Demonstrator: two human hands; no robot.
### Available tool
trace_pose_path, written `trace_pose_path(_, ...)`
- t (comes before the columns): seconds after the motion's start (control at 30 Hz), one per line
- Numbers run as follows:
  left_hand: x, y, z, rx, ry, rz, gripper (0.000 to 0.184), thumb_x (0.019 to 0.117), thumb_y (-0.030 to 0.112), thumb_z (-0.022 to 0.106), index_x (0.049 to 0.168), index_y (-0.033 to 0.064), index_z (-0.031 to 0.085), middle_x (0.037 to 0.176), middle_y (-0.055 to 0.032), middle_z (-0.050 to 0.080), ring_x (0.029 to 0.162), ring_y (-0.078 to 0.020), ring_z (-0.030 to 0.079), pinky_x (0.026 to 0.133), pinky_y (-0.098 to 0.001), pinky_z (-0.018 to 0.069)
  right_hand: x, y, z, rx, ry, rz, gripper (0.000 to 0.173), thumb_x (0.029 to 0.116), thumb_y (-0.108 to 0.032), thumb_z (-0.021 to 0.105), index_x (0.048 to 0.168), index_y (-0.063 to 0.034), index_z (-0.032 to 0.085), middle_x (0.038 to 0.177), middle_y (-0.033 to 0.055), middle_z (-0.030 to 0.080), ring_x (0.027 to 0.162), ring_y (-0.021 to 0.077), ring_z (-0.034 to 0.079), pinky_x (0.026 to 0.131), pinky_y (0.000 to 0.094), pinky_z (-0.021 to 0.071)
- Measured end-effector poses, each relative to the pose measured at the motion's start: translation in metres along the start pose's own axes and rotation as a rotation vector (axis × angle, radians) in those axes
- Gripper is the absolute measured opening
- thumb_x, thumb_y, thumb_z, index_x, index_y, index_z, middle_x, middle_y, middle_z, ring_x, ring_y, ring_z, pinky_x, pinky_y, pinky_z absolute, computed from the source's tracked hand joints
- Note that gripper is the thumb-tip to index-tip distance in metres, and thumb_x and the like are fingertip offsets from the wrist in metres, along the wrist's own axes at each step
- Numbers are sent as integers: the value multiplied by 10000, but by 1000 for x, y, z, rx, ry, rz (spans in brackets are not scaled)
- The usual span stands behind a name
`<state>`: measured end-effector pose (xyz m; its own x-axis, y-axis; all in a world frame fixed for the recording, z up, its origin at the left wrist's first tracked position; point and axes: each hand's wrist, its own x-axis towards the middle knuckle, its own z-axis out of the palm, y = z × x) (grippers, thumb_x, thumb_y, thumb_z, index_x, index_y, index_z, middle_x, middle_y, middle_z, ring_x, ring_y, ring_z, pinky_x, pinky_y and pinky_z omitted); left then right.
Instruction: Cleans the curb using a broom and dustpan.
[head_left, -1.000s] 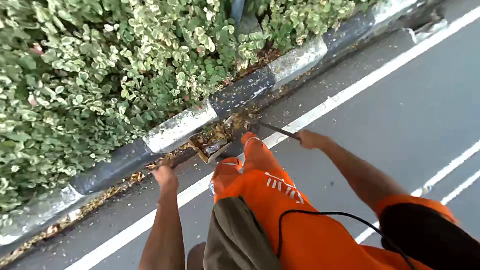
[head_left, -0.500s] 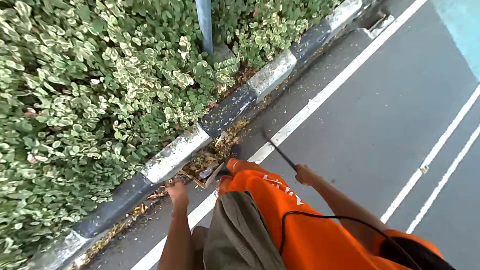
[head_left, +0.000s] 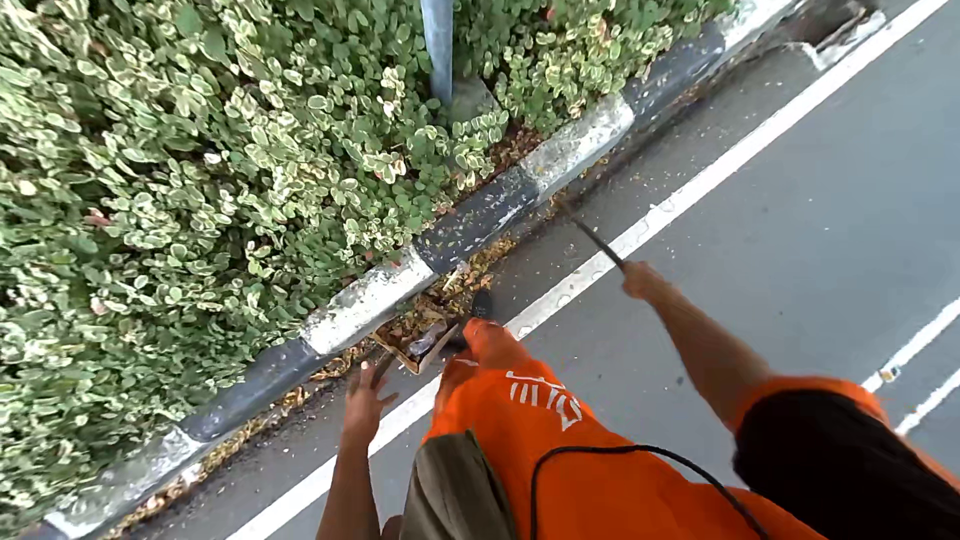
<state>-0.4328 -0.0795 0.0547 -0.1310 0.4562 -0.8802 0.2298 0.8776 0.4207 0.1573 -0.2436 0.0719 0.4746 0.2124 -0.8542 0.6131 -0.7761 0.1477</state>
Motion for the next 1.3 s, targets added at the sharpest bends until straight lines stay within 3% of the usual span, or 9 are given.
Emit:
trace_pose_path(0.2, -3, 0, -2, 9, 40, 10, 587, 1107, 493, 346, 1594, 179, 250, 1542, -169, 454, 1303, -380, 560, 896, -641, 546, 17, -103, 66, -87, -256, -285, 451, 957, -157, 649, 1324, 91, 565, 1310, 331, 610, 1228, 491, 606, 978, 702, 484)
trace_pose_path(0.3, 8, -1, -8, -25, 44, 25, 568, 1111, 510, 279, 1580, 189, 295, 1536, -156, 459, 1291, -383, 562, 877, -663, 535, 28, -11, 17, -35, -202, -446, 254, 965, -90, 660, 1194, 19, 666, 1064, 283, 672, 892, 433, 682, 750, 626, 555)
trace_pose_path(0.5, 12, 3, -6, -12, 33, 43, 526, 1123, 477, 250, 1529, 173, 389, 1504, -141, 495, 1282, -364, 572, 880, -652, 527, -60, 94, -142, 95, -236, -103, 395, 1071, -125, 577, 1457, -200, 614, 755, 141, 610, 524, 208, 489, 513, 398, 461)
trace_pose_path(0.63, 11, 7, 1, 58, 26, 39, 531, 1123, 482, 240, 1511, 161, 407, 1474, -149, 520, 1258, -366, 584, 873, -654, 527, -12, 52, -90, 29, -55, -114, 262, 1009, -114, 632, 1230, 22, 670, 1056, 277, 675, 883, 408, 681, 776, 601, 563)
trace_pose_path(0.73, 6, 9, 12, 138, 14, 23, 535, 1120, 483, 259, 1539, 170, 371, 1501, -155, 495, 1288, -374, 559, 890, -666, 511, 32, -14, -7, 103, -54, -112, 417, 962, -97, 672, 1318, 96, 573, 1335, 337, 589, 1241, 500, 592, 1002, 685, 486)
trace_pose_path(0.83, -3, 12, 19, 182, 41, -3, 555, 1118, 491, 284, 1571, 172, 317, 1540, -178, 451, 1343, -397, 510, 929, -692, 484, 59, -31, 40, -24, -74, -317, 310, 910, -88, 723, 1170, 73, 670, 1224, 297, 655, 1171, 469, 635, 947, 670, 521)
trace_pose_path(1.0, -3, 8, 21, 157, 29, 4, 552, 1122, 479, 275, 1592, 189, 276, 1557, -173, 429, 1328, -393, 527, 907, -679, 507, 0, 28, -95, -326, -159, -515, 268, 947, -8, 676, 1210, -35, 720, 1149, 235, 703, 1121, 413, 663, 991, 610, 505)
trace_pose_path(1.13, 3, 8, 7, 197, 29, 14, 555, 1117, 501, 275, 1573, 188, 319, 1529, -176, 467, 1323, -408, 528, 912, -703, 487, -14, 61, -131, -93, -74, -302, 253, 956, -53, 692, 1199, -102, 747, 919, 225, 696, 717, 360, 656, 647, 567, 538)
trace_pose_path(1.3, -1, 6, 0, 207, 29, 3, 556, 1117, 498, 265, 1576, 188, 315, 1537, -170, 460, 1323, -403, 531, 909, -695, 496, 7, -37, -44, -81, -49, -221, 354, 974, -95, 658, 1253, 118, 617, 1307, 335, 610, 1256, 493, 587, 1016, 682, 476)
